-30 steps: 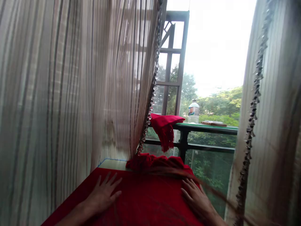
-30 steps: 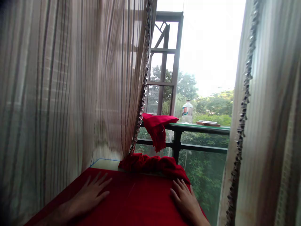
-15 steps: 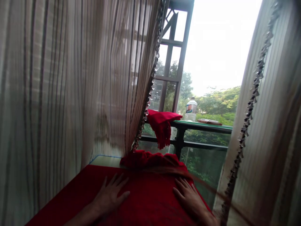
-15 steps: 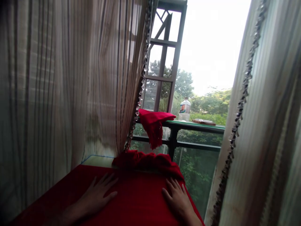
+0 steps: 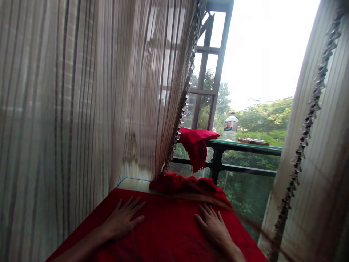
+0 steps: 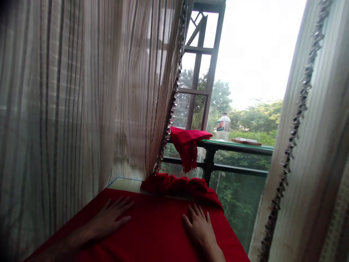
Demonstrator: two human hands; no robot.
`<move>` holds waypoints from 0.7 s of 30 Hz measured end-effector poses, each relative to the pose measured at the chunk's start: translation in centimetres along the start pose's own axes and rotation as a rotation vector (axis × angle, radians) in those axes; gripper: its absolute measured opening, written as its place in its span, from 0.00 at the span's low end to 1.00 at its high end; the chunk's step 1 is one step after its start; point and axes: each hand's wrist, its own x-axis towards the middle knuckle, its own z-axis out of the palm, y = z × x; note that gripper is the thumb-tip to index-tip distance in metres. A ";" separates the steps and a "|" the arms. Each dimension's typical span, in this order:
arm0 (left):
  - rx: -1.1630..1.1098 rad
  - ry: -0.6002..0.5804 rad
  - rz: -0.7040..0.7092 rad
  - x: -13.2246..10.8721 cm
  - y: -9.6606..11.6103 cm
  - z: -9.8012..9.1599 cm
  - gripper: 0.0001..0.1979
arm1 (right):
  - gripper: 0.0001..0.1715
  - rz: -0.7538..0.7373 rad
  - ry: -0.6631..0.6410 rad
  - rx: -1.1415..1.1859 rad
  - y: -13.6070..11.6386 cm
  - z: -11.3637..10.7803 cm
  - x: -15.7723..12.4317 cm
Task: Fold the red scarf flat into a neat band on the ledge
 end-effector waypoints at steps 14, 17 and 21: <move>0.065 0.199 -0.168 -2.5 -7.6 -0.6 0.35 | 0.43 -0.045 0.038 0.063 0.7 0.0 1.2; 0.062 0.190 -0.195 -4.1 -11.5 0.6 0.38 | 0.40 -0.036 0.028 0.048 3.9 -0.6 1.4; 0.060 0.199 -0.186 -4.3 -14.9 1.5 0.39 | 0.41 -0.031 -0.005 0.035 6.0 -0.7 1.3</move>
